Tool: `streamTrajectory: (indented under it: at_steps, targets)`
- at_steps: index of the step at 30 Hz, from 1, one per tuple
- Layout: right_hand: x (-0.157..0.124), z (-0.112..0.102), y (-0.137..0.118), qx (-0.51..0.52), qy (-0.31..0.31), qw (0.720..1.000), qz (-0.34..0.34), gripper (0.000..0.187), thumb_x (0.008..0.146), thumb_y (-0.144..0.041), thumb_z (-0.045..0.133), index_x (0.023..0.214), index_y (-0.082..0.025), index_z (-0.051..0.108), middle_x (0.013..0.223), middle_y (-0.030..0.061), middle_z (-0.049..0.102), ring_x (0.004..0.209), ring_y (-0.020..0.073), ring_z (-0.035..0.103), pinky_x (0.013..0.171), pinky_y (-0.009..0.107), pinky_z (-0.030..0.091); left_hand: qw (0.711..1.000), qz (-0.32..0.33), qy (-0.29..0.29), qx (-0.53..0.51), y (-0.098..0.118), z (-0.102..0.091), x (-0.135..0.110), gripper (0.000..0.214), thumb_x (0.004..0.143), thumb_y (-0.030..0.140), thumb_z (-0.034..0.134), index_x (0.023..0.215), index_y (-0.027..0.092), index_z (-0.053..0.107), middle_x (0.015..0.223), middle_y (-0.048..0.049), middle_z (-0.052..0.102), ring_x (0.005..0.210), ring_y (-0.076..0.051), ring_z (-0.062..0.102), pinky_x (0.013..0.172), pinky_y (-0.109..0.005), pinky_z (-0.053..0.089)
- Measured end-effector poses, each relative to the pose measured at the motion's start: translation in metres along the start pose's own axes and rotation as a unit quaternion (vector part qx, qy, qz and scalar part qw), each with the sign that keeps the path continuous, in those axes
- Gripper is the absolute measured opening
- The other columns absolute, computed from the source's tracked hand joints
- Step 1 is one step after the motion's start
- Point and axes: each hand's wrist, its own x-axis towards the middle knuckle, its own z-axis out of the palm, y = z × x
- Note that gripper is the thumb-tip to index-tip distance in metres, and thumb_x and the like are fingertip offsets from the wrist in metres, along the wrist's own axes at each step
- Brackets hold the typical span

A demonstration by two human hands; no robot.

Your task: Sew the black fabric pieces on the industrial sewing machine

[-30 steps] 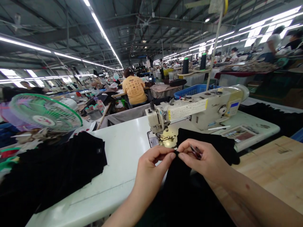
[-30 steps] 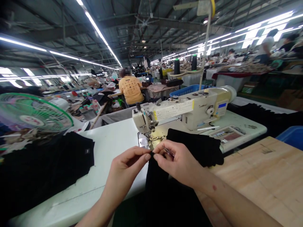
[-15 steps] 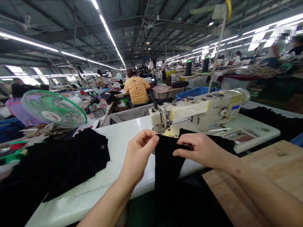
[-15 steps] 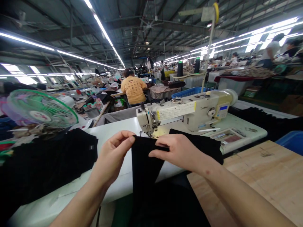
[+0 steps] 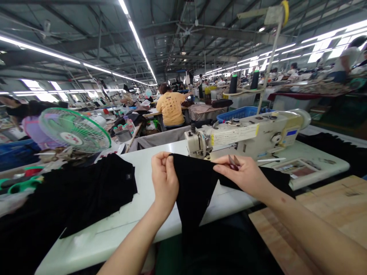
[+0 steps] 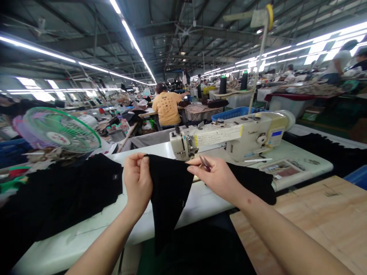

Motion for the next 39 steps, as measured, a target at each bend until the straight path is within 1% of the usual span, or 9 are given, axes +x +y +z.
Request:
streamTrajectory:
  at_steps: [5, 9, 14, 17, 21, 25, 29, 34, 39]
  targets:
    - [0.002, 0.007, 0.005, 0.024, 0.045, 0.999, 0.016, 0.034, 0.081, -0.037, 0.071, 0.11, -0.021, 0.073, 0.084, 0.0027, 0.074, 0.072, 0.0176, 0.065, 0.071, 0.031, 0.051, 0.993, -0.075, -0.009, -0.094, -0.002, -0.011, -0.01, 0.015, 0.091, 0.034, 0.057, 0.094, 0.02, 0.056, 0.081, 0.0007, 0.059, 0.076, -0.014, 0.059, 0.072, -0.025, 0.047]
    - [0.008, 0.004, 0.004, 0.017, 0.038, 0.999, 0.026, 0.015, 0.079, -0.033, 0.071, 0.085, -0.019, 0.073, 0.08, 0.002, 0.074, 0.073, 0.0171, 0.066, 0.069, 0.028, 0.05, 0.992, -0.085, -0.026, -0.092, -0.006, -0.023, -0.015, 0.017, 0.091, 0.037, 0.059, 0.097, 0.02, 0.058, 0.081, 0.0, 0.063, 0.076, -0.015, 0.062, 0.072, -0.026, 0.049]
    - [0.011, 0.0, -0.003, -0.107, 0.029, 0.992, -0.066, 0.01, 0.087, -0.03, 0.066, 0.082, -0.021, 0.069, 0.075, -0.0007, 0.071, 0.068, 0.0147, 0.063, 0.066, 0.026, 0.046, 0.988, 0.108, -0.069, 0.089, 0.016, -0.039, 0.0, 0.023, 0.089, 0.029, 0.063, 0.112, 0.023, 0.065, 0.117, -0.0078, 0.07, 0.109, -0.024, 0.063, 0.099, -0.04, 0.046]
    - [0.009, 0.001, -0.011, -0.181, -0.023, 0.965, -0.187, 0.011, 0.093, -0.027, 0.059, 0.089, -0.022, 0.068, 0.084, 0.001, 0.073, 0.074, 0.0153, 0.065, 0.071, 0.026, 0.046, 0.941, 0.235, -0.178, 0.164, 0.039, -0.036, 0.012, 0.027, 0.088, 0.025, 0.063, 0.114, 0.026, 0.068, 0.121, -0.0069, 0.07, 0.118, -0.028, 0.06, 0.103, -0.046, 0.042]
    - [0.007, 0.003, -0.018, -0.211, -0.039, 0.942, -0.257, 0.012, 0.097, -0.027, 0.054, 0.096, -0.022, 0.065, 0.088, 0.0033, 0.073, 0.075, 0.0161, 0.068, 0.069, 0.026, 0.047, 0.898, 0.182, -0.377, 0.135, 0.052, -0.017, 0.025, 0.017, 0.089, 0.022, 0.055, 0.092, 0.023, 0.072, 0.093, -0.0052, 0.075, 0.09, -0.023, 0.067, 0.084, -0.037, 0.051]
    - [0.005, 0.0, -0.017, -0.184, -0.038, 0.959, -0.214, 0.01, 0.094, -0.031, 0.059, 0.1, -0.024, 0.062, 0.089, 0.0034, 0.074, 0.078, 0.0179, 0.07, 0.069, 0.027, 0.05, 0.894, 0.073, -0.436, 0.069, 0.051, -0.005, 0.033, 0.014, 0.083, 0.021, 0.057, 0.083, 0.022, 0.071, 0.083, -0.0009, 0.073, 0.079, -0.018, 0.065, 0.077, -0.029, 0.051]
    - [0.004, 0.001, -0.012, -0.13, -0.034, 0.981, -0.14, 0.017, 0.089, -0.034, 0.064, 0.103, -0.024, 0.061, 0.085, 0.001, 0.072, 0.069, 0.0152, 0.065, 0.064, 0.026, 0.047, 0.894, 0.058, -0.442, 0.039, 0.057, -0.005, 0.032, 0.014, 0.083, 0.024, 0.056, 0.077, 0.021, 0.068, 0.076, 0.0007, 0.071, 0.072, -0.016, 0.062, 0.073, -0.027, 0.049]
    - [0.002, 0.014, 0.011, -0.02, -0.11, 0.994, 0.002, 0.023, 0.085, -0.04, 0.068, 0.08, -0.019, 0.061, 0.069, -0.0041, 0.059, 0.064, 0.0122, 0.052, 0.058, 0.024, 0.038, 0.93, 0.166, -0.314, 0.096, 0.059, -0.007, 0.033, 0.013, 0.09, 0.024, 0.052, 0.083, 0.02, 0.062, 0.082, -0.001, 0.066, 0.08, -0.017, 0.061, 0.075, -0.028, 0.046]
    - [-0.031, 0.037, 0.045, 0.094, -0.199, 0.963, 0.154, 0.021, 0.084, -0.034, 0.066, 0.074, -0.017, 0.06, 0.068, -0.0032, 0.062, 0.066, 0.0136, 0.055, 0.061, 0.024, 0.039, 0.94, 0.184, -0.236, 0.164, 0.028, 0.002, 0.052, 0.013, 0.093, 0.026, 0.049, 0.087, 0.02, 0.059, 0.09, -0.0031, 0.065, 0.091, -0.019, 0.06, 0.083, -0.03, 0.045]
